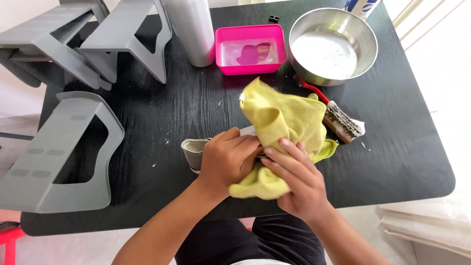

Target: The person scrubs the sole of a sneaker with a brush and soapy water, then wipes the shoe with a cloth. The person rinses the brush in soapy water and a pink container, then resumes scrubbing the sole.

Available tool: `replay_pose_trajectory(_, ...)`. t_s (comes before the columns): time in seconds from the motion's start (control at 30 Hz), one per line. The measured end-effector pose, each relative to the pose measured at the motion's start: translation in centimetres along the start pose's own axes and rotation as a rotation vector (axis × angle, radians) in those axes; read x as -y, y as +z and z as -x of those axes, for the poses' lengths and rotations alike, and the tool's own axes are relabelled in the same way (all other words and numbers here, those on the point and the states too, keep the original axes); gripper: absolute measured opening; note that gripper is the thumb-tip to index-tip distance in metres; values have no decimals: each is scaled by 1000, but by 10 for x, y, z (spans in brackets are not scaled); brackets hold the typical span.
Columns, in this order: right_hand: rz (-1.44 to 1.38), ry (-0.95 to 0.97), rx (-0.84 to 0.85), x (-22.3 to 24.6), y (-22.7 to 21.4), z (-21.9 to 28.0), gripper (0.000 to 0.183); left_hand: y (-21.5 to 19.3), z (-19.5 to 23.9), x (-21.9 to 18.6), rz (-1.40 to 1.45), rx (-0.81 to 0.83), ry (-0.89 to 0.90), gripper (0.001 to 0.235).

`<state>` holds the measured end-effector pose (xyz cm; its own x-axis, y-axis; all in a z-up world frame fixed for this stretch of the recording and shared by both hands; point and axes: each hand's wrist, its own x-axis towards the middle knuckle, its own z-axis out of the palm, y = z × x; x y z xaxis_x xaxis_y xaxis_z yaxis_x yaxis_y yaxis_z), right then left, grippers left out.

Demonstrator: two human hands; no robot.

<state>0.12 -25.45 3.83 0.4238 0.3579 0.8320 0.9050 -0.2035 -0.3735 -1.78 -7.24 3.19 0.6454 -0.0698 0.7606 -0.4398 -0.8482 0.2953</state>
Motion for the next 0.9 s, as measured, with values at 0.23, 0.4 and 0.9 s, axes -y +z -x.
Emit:
replay_pose_trajectory(0.23,-721,199,128,-75,-50,75,68,-30,-17,-14,191,95,-212,26)
replay_pose_trajectory(0.4,390,-128,-548,-87,-79,42,69,-40,-14,-17,135,-49,-146,16)
replay_pose_trajectory(0.9,-744,1145,-128,-21,-12,-76,23,-55,14,-16,245,36,-22,15)
